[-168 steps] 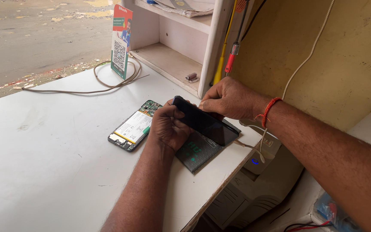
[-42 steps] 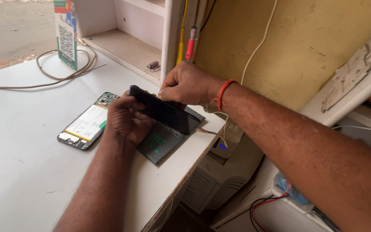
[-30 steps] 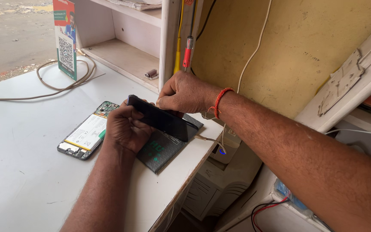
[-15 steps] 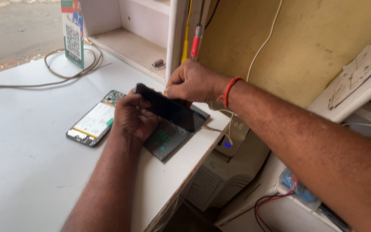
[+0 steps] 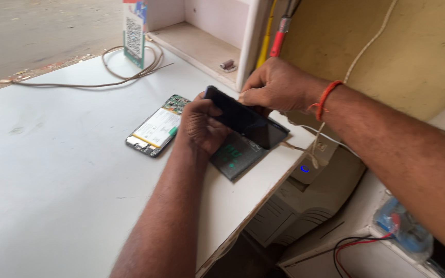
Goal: The person presses a screen assembly onto a smartphone body, then works on the exposed internal board of a disassembled phone, manipulating small components with tweezers and testing the board with multimeter probes. They then apply liquid from a small bottle onto the phone and continue handling the device on the cluttered workbench.
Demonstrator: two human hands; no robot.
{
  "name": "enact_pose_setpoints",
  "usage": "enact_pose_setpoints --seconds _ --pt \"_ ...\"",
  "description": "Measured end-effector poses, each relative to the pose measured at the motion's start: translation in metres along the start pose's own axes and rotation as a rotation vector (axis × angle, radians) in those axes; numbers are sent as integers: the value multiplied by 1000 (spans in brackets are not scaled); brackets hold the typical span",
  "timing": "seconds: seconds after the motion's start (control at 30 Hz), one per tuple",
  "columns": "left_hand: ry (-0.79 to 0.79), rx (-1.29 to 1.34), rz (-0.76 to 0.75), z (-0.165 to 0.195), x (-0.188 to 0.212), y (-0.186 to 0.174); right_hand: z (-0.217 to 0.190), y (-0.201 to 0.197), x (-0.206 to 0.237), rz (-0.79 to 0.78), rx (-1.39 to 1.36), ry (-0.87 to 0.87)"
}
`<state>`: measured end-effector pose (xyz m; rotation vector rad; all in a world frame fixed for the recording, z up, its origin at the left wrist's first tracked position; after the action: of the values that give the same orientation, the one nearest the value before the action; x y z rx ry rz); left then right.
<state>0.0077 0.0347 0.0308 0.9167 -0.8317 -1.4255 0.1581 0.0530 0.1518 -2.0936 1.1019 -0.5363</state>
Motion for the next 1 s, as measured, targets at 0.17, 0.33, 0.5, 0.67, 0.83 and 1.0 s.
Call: enact_pose_setpoints --seconds 0.17,0.33,0.5,0.67,0.83,1.0 --pt "19 72 -38 -3 -5 -3 -1 -1 2 -10 14 31" --pt "15 50 -48 -4 -5 -1 -1 -2 3 -9 30 60" --pt "16 37 -55 -3 -2 3 -1 -1 2 -18 18 64" --pt "20 22 -25 -4 -3 2 -4 -2 3 -7 54 56" --pt "25 18 25 -4 -3 2 -7 -1 5 -12 44 70" --pt "17 5 -17 -3 -1 4 -8 -2 4 -19 68 61"
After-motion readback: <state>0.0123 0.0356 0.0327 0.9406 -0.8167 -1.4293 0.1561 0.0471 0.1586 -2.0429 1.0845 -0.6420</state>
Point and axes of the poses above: each hand's wrist, its own x-axis away from the middle knuckle, its own y-axis out of the palm, z = x × y, the point moved 4 cm from there along -x, towards the middle knuckle, and after that the axes turned 5 degrees about y, right-handed, at the moved point
